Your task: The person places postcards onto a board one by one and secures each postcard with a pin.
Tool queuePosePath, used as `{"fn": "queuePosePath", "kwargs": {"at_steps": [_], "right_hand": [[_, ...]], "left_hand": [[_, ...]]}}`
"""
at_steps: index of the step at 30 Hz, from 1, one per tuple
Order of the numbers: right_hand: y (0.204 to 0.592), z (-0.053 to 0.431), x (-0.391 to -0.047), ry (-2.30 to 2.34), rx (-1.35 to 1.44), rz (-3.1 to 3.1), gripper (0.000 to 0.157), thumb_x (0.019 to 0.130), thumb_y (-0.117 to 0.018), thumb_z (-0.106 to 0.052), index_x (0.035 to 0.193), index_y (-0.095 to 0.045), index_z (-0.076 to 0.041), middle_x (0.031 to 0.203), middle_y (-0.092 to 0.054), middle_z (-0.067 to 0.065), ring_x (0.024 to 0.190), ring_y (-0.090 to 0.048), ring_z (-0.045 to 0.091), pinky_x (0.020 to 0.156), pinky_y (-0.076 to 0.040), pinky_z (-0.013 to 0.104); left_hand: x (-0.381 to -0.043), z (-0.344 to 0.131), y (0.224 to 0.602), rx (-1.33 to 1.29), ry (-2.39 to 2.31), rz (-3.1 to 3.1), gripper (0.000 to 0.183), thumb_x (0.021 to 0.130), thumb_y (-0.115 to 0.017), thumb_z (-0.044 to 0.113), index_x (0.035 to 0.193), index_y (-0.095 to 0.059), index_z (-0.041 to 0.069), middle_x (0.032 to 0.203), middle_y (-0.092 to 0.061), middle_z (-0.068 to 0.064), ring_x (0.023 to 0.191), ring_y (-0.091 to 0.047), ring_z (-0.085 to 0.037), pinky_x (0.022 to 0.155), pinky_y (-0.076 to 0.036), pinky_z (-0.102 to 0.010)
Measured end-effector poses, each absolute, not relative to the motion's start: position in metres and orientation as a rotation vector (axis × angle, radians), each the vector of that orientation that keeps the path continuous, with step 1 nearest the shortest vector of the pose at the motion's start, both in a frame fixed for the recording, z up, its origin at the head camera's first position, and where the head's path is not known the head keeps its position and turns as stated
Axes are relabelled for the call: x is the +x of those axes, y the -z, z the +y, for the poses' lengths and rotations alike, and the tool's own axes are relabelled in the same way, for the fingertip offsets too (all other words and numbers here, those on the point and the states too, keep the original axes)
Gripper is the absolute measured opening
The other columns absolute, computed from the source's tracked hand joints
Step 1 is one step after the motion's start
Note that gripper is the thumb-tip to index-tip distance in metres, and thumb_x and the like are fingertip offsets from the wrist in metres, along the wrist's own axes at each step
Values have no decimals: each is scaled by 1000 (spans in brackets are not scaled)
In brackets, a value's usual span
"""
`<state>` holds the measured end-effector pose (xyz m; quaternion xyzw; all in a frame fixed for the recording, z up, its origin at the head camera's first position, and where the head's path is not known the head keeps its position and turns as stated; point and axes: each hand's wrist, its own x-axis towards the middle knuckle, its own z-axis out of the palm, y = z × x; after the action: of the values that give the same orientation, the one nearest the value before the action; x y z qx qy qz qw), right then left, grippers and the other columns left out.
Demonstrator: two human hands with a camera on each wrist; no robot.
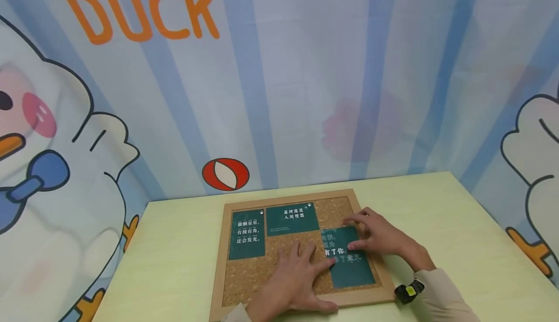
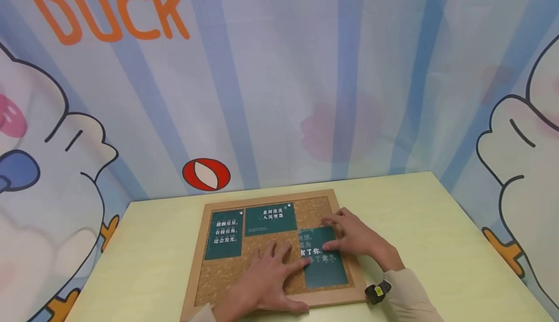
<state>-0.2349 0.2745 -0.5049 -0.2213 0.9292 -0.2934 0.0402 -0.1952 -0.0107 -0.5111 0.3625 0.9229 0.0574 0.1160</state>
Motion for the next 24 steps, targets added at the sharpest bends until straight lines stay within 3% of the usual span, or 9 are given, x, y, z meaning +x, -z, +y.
{"fn": "queuePosePath", "kwargs": {"at_steps": [7, 16, 24], "right_hand": [[504, 308, -228, 999, -532, 2970, 63, 88, -85, -33, 137, -61, -2, 120, -55, 21, 87, -53, 23, 72, -49, 41], [518, 346, -219, 952, -621, 2959, 20, 96, -76, -14, 113, -72, -6, 95, -61, 1, 75, -52, 7, 64, -48, 31], [526, 339, -222, 922, -588, 3064, 3, 96, -76, -12, 97, -73, -13, 83, -61, -9, 70, -53, 7, 62, -47, 31]], "left_hand": [[-194, -11, 512, 1062, -199, 2705, 93, 74, -62, 90, 156, -36, 55, 162, -33, -7, 147, -30, -50, 100, -34, -80], [-195, -10, 514, 1044, -208, 2698, 94, 74, -63, 90, 156, -35, 56, 164, -31, -7, 148, -28, -51, 101, -32, -81], [-194, -10, 511, 1032, -229, 2689, 94, 73, -64, 89, 156, -36, 55, 164, -31, -7, 148, -27, -51, 102, -31, -82]]}}
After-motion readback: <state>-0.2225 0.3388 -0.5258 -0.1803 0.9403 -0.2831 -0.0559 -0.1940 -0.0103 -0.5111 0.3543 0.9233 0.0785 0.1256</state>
